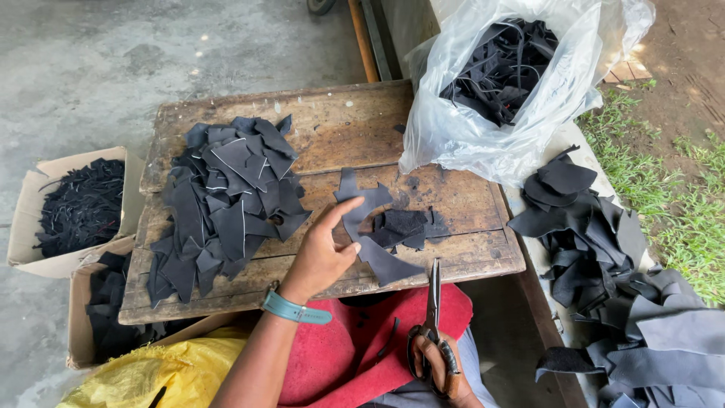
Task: The person cuts small shapes out of black leather scraps using large shears on a wooden table, picking up scraps from a pile and placing the finished cutouts onto another pile.
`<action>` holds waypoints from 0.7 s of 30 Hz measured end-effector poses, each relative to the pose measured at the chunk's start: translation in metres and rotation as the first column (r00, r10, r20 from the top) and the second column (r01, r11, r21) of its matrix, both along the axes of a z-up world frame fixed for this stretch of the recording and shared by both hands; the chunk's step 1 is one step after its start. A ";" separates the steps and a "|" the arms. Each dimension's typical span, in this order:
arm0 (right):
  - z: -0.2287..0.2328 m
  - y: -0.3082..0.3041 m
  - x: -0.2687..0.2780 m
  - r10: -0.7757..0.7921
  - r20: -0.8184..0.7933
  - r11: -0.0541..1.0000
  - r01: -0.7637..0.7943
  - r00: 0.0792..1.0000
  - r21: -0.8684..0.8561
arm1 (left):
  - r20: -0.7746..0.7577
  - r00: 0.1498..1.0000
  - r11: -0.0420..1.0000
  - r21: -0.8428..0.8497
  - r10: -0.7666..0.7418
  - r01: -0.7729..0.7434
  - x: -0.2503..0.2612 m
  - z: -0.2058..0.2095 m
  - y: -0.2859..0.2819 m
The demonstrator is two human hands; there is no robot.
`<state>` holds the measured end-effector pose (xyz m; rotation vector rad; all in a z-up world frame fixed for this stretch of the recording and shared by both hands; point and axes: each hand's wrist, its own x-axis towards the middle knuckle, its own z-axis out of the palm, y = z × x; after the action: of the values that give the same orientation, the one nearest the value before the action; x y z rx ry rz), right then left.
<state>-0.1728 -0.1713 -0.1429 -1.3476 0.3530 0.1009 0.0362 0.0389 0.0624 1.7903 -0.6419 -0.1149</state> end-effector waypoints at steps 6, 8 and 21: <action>-0.008 -0.001 -0.004 0.022 0.047 0.999 -0.021 0.999 -0.034 | 0.001 0.996 0.988 -0.124 0.094 -0.093 -0.002 -0.041 -0.014; -0.009 -0.003 -0.006 0.038 0.029 0.997 -0.036 0.999 -0.073 | -0.070 0.980 0.974 -0.120 0.184 -0.192 0.003 -0.057 -0.014; 0.053 0.051 0.009 0.389 0.192 0.909 -0.409 0.901 0.079 | -0.306 0.926 0.896 -0.310 0.222 -0.317 0.000 -0.079 -0.006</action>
<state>-0.1637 -0.1207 -0.0897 -1.2851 -0.0813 0.3412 0.0359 0.0332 -0.0166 1.4617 -0.1971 -0.0410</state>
